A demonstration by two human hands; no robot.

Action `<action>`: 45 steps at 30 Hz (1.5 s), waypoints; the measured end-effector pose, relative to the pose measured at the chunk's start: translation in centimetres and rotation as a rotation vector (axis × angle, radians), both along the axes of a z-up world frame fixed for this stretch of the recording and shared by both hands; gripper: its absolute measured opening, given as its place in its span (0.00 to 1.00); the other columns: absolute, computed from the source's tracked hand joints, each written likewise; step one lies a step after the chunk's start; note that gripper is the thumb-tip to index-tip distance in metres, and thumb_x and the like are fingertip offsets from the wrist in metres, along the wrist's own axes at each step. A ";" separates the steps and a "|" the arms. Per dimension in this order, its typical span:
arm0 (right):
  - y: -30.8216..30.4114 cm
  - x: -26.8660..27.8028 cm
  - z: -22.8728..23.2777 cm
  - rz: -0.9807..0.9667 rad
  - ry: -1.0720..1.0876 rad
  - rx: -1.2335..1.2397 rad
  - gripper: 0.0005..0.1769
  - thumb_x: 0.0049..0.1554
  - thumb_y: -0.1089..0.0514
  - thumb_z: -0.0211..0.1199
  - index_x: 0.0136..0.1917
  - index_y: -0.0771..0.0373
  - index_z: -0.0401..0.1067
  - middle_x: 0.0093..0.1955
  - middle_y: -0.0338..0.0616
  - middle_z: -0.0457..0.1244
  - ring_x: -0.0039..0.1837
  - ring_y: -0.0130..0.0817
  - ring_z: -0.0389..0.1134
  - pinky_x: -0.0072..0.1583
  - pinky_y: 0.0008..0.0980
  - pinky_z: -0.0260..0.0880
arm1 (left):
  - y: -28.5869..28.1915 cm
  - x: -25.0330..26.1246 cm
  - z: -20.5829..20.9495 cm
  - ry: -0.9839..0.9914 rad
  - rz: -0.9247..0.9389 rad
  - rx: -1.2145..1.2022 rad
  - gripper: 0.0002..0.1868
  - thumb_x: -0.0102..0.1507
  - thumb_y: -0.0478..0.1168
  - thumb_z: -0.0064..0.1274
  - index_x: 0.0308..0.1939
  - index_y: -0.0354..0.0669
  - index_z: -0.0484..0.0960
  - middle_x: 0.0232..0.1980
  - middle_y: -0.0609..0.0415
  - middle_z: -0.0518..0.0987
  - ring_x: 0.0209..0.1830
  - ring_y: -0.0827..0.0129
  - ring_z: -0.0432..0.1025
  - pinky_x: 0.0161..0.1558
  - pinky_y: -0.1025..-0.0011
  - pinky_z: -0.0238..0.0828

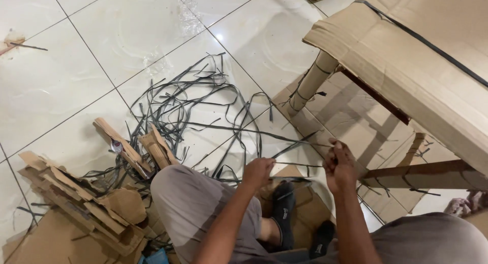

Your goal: Wrapping a wooden chair with cardboard and securing it with plastic straps

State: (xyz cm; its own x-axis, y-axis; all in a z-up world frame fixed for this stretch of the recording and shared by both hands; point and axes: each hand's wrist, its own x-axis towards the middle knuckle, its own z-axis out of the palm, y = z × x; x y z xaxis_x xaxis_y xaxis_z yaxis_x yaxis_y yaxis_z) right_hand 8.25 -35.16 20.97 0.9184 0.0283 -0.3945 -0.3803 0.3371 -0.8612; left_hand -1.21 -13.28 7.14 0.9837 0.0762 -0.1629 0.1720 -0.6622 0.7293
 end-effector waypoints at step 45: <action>-13.2 -5.6 4.1 -0.209 -0.185 -0.292 0.13 0.67 0.54 0.59 0.50 0.64 0.78 0.25 0.34 0.49 0.29 0.21 0.49 0.34 0.22 0.51 | -22.1 1.9 15.3 0.128 -0.214 -0.279 0.20 0.67 0.49 0.50 0.60 0.51 0.82 0.52 0.47 0.84 0.57 0.46 0.76 0.58 0.47 0.73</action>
